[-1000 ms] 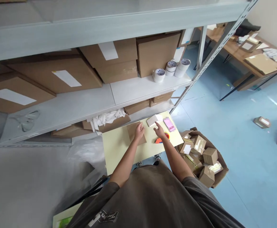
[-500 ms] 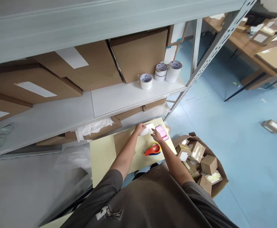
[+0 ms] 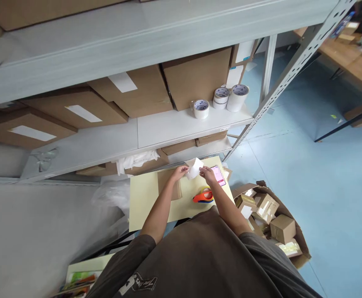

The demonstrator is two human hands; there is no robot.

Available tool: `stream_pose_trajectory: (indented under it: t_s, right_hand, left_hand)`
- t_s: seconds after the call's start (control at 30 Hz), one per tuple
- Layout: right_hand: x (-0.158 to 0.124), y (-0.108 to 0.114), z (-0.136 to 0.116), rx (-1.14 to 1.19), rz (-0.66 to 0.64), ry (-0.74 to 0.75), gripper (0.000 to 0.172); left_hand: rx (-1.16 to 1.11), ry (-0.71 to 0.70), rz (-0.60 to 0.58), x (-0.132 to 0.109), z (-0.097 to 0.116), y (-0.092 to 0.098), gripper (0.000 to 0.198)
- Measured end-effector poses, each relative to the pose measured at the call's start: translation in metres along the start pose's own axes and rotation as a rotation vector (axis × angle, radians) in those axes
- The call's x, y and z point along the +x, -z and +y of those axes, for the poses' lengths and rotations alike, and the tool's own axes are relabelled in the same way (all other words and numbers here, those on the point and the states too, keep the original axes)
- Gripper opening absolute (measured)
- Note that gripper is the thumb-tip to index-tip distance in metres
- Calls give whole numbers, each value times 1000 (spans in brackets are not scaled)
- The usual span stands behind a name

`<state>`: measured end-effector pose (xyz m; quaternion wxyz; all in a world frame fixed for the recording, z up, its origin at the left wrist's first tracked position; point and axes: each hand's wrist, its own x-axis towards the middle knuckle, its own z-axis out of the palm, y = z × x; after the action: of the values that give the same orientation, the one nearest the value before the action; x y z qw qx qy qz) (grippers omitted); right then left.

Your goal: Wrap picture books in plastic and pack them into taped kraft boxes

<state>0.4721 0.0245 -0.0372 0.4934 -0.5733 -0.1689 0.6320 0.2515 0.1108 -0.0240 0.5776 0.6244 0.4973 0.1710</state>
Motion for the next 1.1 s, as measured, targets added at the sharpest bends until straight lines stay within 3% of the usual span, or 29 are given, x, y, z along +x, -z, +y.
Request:
stream_pose_trajectory:
  t_s: [0.23,0.33,0.43,0.5,0.6,0.7,0.83,0.93,1.0,1.1]
  right_hand:
    - [-7,-16,-22,119,-53,114,45]
    - [-13,-19,-22,110,26,149,62]
    - [-21,-26,-15,123,117,189,81]
    - [-27,-33,-7,126,125,202,87]
    - [-35,-43,3,109,106,177,90]
    - [-44,-42,5,-9,189,172,96]
    - [-54,-23,-12,-405,337,442,96]
    - [-55,-7,-30,-648,208,577,90]
    - [-53,2,-38,-674,118,523,83]
    - [-52,14,-41,-505,-23,340,61]
  left_hand:
    - [102,32,26,-25,-3,17,18]
    - [131,31,122,-33,0,18,17]
    - [97,-52,202,-37,12,12,35]
    - [40,-95,152,-36,23,3,44]
    - [-6,-106,67,-33,39,-8,43]
    - [52,-99,76,-32,46,-9,41]
    - [208,-84,2,-35,49,2,39]
    - [255,-91,-119,-39,54,7,37]
    - [233,-103,-166,-41,57,8,36]
    - [220,-98,-207,-44,58,12,37]
